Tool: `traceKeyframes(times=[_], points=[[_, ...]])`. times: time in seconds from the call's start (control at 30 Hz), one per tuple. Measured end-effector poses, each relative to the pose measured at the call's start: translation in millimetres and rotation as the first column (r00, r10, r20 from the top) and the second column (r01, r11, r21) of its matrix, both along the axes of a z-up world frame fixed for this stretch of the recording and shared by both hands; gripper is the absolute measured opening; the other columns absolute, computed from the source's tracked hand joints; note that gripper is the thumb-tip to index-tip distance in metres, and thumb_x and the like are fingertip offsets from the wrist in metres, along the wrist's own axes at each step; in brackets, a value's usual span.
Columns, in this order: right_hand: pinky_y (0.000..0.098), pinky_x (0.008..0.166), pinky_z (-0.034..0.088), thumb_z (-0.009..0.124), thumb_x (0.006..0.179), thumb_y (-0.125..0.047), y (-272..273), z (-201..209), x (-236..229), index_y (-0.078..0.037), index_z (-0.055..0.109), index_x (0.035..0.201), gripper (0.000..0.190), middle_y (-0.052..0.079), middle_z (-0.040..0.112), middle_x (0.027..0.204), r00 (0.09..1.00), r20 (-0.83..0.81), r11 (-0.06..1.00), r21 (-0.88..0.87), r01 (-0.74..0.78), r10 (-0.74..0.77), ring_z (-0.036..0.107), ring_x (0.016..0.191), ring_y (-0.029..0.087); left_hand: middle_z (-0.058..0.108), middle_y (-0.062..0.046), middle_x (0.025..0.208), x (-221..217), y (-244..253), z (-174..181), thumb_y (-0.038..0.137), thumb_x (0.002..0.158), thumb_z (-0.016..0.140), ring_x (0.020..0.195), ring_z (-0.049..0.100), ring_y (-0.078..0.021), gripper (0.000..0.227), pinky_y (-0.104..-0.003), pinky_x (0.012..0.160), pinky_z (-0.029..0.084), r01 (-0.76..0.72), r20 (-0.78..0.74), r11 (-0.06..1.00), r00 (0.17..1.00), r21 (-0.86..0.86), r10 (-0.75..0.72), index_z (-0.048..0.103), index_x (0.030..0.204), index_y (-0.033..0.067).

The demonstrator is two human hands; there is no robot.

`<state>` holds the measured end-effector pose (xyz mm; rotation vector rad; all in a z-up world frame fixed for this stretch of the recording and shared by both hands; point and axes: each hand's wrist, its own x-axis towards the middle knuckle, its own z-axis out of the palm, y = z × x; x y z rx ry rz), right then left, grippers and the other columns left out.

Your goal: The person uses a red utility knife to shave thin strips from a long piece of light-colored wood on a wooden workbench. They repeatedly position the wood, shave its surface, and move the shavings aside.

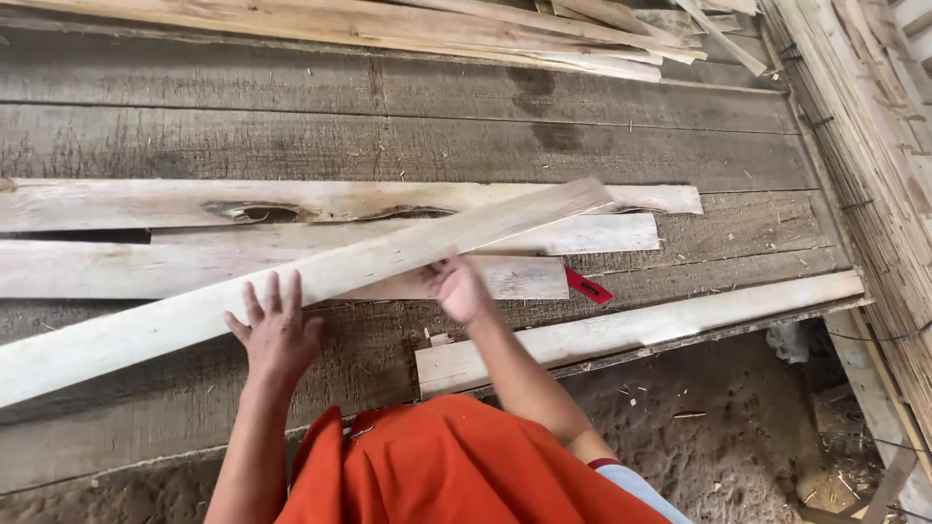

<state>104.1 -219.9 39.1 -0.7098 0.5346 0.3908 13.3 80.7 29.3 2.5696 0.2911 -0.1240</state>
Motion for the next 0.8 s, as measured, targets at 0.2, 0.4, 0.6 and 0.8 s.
traceKeyframes(times=[0.2,0.4,0.6,0.8], points=[[0.0547,0.09,0.062,0.075,0.092,-0.011,9,-45,31,-0.01,0.062,0.105,0.019,0.017,0.063,0.092,0.989,0.011,0.986,-0.073,0.15,-0.149,0.069,0.09,0.037,0.018,-0.014,0.173,-6,1,19,0.022,0.089,0.061,0.157,0.001,-0.0427,0.08,-0.07,0.117,-0.01,0.023,-0.037,1.0,0.999,-0.014,-0.023,0.031,0.163,0.0278],[0.0377,0.08,0.06,0.077,0.091,-0.026,-41,10,33,-0.019,0.057,0.093,0.021,0.006,0.062,0.09,0.949,0.166,0.939,-0.173,0.297,-0.269,0.065,0.084,0.026,0.014,-0.021,0.172,-6,7,67,0.041,0.083,0.073,0.156,-0.005,-0.0473,0.092,-0.065,0.114,-0.021,0.049,0.051,0.997,0.998,-0.051,-0.047,0.032,0.164,0.0244],[0.0324,0.08,0.056,0.078,0.091,-0.031,-70,10,40,-0.022,0.051,0.079,0.03,0.001,0.065,0.089,0.909,0.197,0.907,-0.141,0.397,-0.368,0.065,0.083,0.021,0.04,-0.021,0.16,24,-4,2,0.016,0.078,0.072,0.153,0.024,-0.0435,0.094,-0.071,0.119,-0.008,0.08,0.117,0.991,0.989,0.103,-0.092,0.036,0.164,0.0265],[0.0403,0.089,0.058,0.082,0.086,-0.022,-34,-7,24,-0.023,0.06,0.102,0.027,0.002,0.067,0.103,0.973,0.119,0.949,-0.226,0.219,-0.196,0.066,0.094,0.022,0.041,-0.016,0.152,39,-59,15,0.029,0.078,0.081,0.143,0.031,-0.0381,0.093,-0.071,0.12,0.003,0.209,0.104,0.968,0.969,0.138,-0.224,0.039,0.161,0.0259]])
